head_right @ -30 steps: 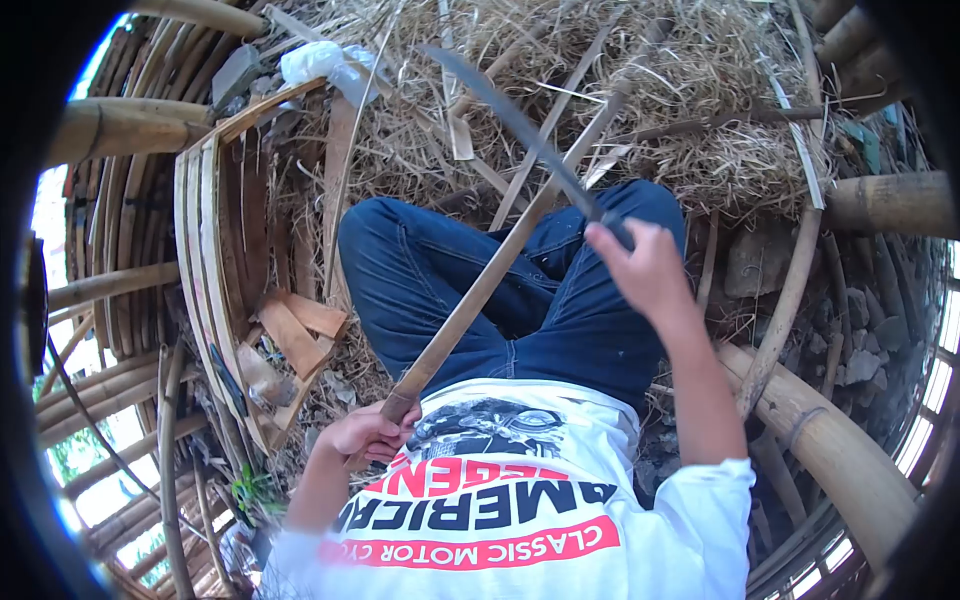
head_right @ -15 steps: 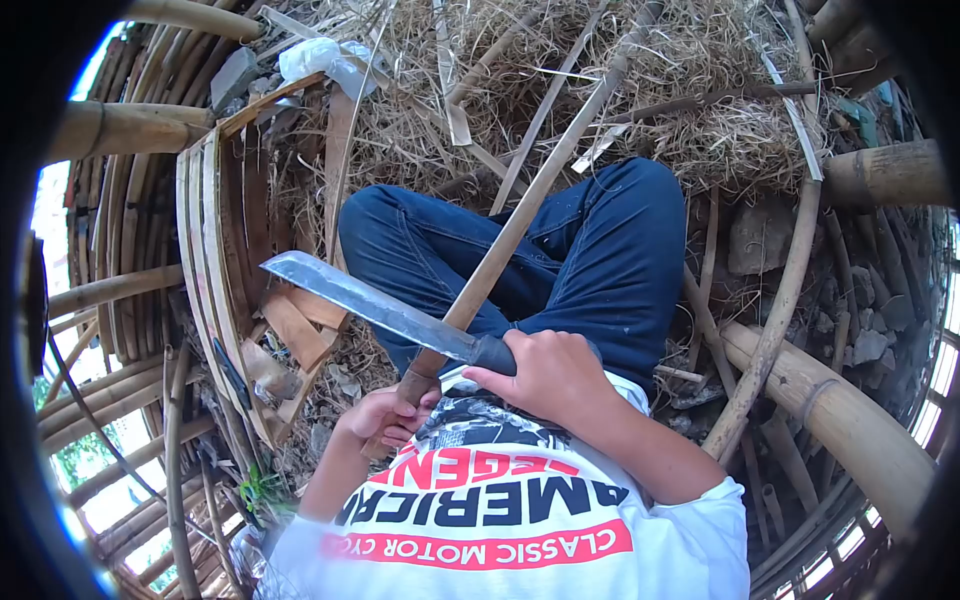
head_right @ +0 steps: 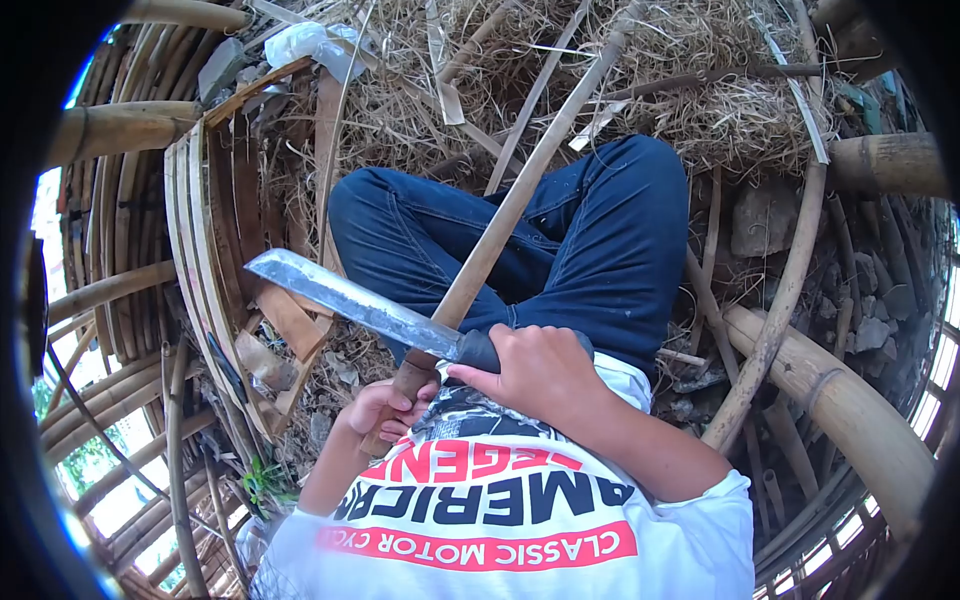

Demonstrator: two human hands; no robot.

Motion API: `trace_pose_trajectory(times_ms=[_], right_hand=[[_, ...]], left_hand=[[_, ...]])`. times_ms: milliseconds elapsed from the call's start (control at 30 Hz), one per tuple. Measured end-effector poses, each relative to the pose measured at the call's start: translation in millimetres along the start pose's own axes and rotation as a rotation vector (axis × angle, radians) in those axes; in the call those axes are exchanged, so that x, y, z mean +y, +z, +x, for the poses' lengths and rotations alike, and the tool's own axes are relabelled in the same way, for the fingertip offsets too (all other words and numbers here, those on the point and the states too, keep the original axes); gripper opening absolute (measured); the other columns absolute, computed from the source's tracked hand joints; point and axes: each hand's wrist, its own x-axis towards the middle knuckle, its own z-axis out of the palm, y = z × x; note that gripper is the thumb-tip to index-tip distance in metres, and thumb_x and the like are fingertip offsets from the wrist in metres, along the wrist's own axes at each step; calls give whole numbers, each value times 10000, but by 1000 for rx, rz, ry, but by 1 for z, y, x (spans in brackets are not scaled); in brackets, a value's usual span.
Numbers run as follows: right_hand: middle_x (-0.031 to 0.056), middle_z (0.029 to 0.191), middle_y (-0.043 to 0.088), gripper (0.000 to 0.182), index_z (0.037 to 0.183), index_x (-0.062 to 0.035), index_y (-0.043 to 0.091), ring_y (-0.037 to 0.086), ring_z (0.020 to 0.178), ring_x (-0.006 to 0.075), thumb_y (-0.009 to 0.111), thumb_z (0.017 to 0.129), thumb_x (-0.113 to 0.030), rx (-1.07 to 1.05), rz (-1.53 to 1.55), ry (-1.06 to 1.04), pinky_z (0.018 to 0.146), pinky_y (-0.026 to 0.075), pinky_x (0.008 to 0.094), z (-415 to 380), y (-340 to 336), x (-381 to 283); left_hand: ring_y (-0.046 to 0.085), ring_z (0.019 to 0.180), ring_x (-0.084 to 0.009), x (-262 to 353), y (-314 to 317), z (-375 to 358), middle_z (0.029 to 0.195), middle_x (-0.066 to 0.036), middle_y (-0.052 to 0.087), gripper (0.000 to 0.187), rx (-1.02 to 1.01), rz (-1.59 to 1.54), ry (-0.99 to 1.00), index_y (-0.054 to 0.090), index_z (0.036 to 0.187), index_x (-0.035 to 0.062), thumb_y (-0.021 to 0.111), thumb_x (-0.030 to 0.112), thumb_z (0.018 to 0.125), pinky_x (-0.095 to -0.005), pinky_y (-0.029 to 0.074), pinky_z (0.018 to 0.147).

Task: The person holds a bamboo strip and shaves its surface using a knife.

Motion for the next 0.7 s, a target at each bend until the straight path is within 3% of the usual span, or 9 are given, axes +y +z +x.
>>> trace_pose_trajectory(times_ms=[400, 700], right_hand=[[175, 652, 678, 707, 809, 2, 693, 692, 584, 323, 591, 851, -696, 23, -56, 42, 559, 558, 406, 3, -12, 15], [164, 647, 673, 685, 810, -9, 686, 688, 584, 312, 610, 841, -689, 38, -73, 25, 551, 549, 403, 10, -18, 23]], left_hand=[[284, 466, -12, 2, 12, -2, 712, 40, 373, 242, 135, 153, 14, 393, 1008, 124, 498, 86, 793, -170, 222, 377], [283, 461, -10, 3, 12, -3, 720, 47, 376, 240, 108, 180, 42, 381, 997, 122, 509, 101, 795, -173, 222, 376]])
